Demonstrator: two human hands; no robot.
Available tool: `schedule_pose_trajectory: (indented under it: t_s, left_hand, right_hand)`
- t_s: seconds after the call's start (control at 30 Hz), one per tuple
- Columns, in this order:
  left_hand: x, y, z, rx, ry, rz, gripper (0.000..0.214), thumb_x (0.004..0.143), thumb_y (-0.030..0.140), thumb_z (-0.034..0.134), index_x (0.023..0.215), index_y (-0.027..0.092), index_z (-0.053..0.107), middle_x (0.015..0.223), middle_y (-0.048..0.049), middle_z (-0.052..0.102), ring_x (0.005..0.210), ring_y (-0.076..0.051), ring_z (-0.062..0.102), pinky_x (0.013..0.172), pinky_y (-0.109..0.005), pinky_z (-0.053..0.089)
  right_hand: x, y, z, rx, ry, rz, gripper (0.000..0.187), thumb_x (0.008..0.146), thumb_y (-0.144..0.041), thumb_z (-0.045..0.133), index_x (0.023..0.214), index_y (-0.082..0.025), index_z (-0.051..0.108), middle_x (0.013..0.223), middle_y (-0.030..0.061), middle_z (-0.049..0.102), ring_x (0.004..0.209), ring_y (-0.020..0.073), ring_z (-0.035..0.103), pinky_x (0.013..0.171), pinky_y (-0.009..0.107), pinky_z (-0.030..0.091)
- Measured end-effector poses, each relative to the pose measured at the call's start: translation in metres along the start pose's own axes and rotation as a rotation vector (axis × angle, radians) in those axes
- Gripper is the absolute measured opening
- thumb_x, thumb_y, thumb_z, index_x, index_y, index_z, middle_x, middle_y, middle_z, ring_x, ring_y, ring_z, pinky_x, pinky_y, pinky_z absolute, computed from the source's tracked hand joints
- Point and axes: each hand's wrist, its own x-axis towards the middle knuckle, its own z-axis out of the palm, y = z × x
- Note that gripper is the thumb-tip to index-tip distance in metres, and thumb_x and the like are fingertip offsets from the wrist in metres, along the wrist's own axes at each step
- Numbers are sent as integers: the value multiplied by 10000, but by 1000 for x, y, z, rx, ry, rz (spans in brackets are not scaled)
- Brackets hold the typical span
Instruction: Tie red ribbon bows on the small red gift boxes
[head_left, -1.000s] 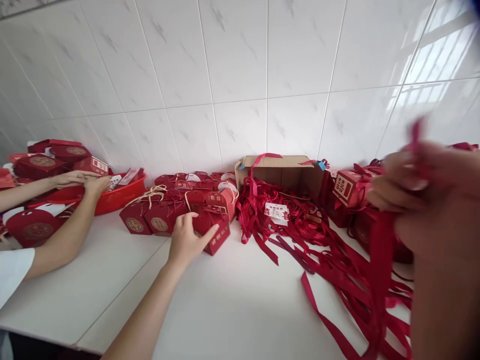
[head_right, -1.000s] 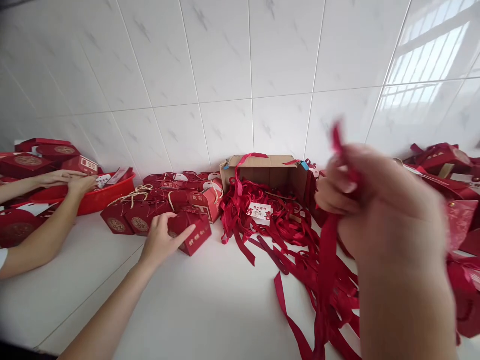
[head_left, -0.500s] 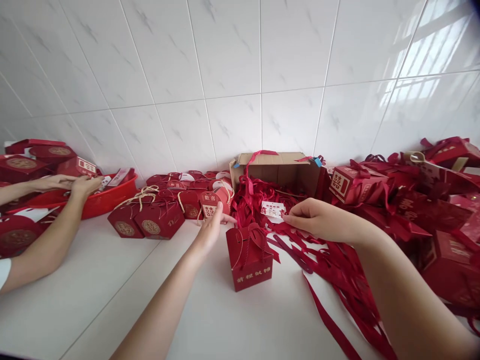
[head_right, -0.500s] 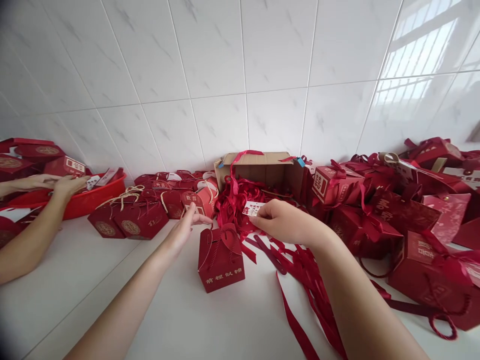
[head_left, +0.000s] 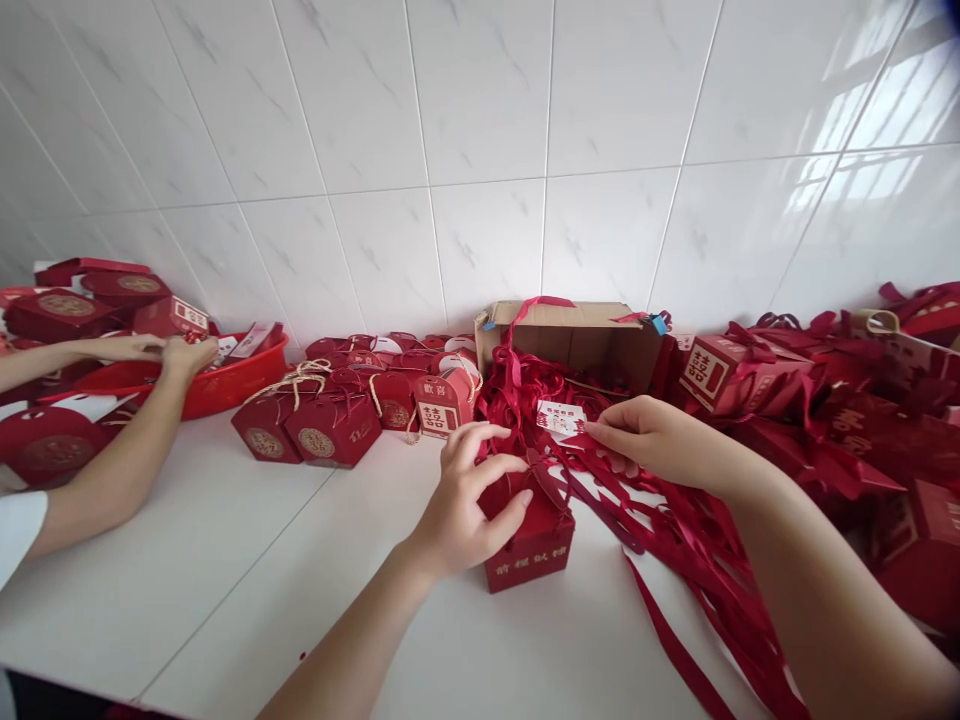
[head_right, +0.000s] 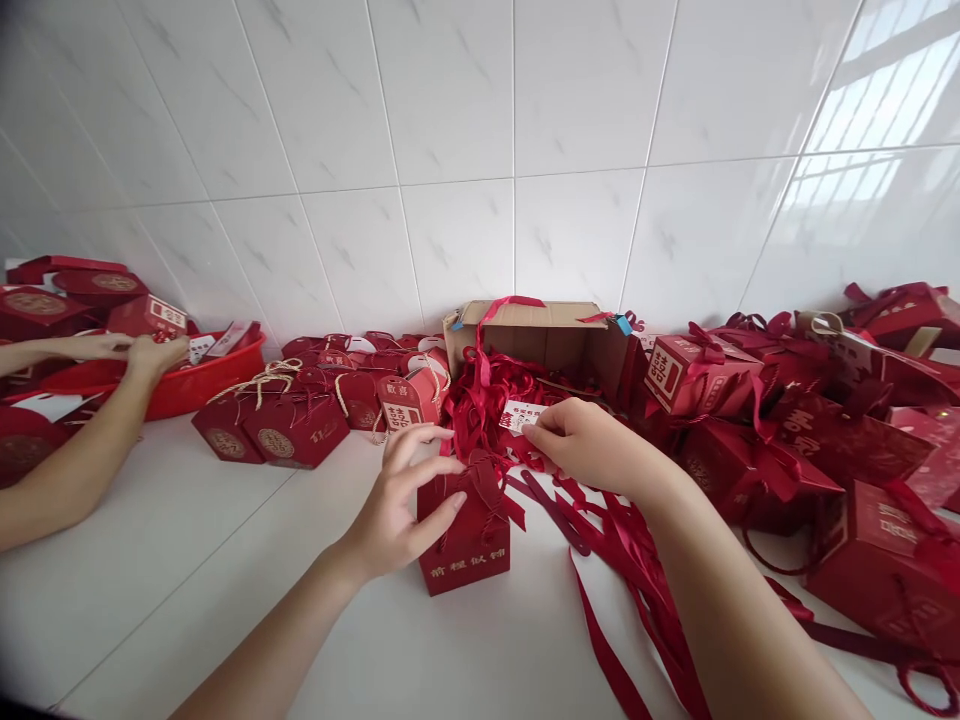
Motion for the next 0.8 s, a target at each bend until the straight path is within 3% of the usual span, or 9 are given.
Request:
schedule_pose_trajectory:
  t_s: [0.07,0.2,0.33,0.43,0.63,0.8]
  left_hand:
    - [-1,2,-5,-33,14,67,125,803,289,575,815,273,698,1189,-67,548,1209,-288,392,1065,-462,293]
    - [-2,1,-12,-270,-133,171,263,797,465,529,808,303,736,1267,-42,534,1254,-326,342,1092,-491,237]
    - [1,-5,-9,-256,-25,-62,267,837,413,489,944,251,672,1199,-78,567,1200,-297,413,1084,-471,239]
    - [2,-10,-3,-327,-68,-198,226,802,327,537,983,232,634,1208,-76,560,1218,-283,405,1069,-439,273]
    - [1,-13,4,-497,-202,-265,327,757,277,592,1078,218,612,1259,-73,532,1259,-278,381,1085,-411,268]
    - [3,-8,4,-555,-253,-315,228,878,337,446,926,223,638,1224,-70,533,1234,-264,411,1081,-425,260]
  right_hand:
    - [2,0,1,-17,11,-9,410,864,-491,449,581,-193,446,551,-10,510,483,110,416,489,255,339]
    - [5,-3,6,-58,-3,-27,388,872,-438,438,577,-186,459,557,-15,481,478,97,366,480,253,306]
    - [7,-7,17,-108,-28,-26,377,873,-411,433,566,-193,408,539,-25,446,463,93,326,449,251,265]
    - [8,-9,25,-157,-21,-32,377,863,-387,451,552,-194,362,514,-35,407,458,90,306,434,251,240]
    - [7,-11,36,-162,-48,-26,354,856,-369,474,561,-183,413,531,-26,449,471,91,330,445,246,254]
    - [6,-15,44,-127,-102,-51,332,863,-349,475,579,-178,465,575,-3,525,491,100,384,455,246,270]
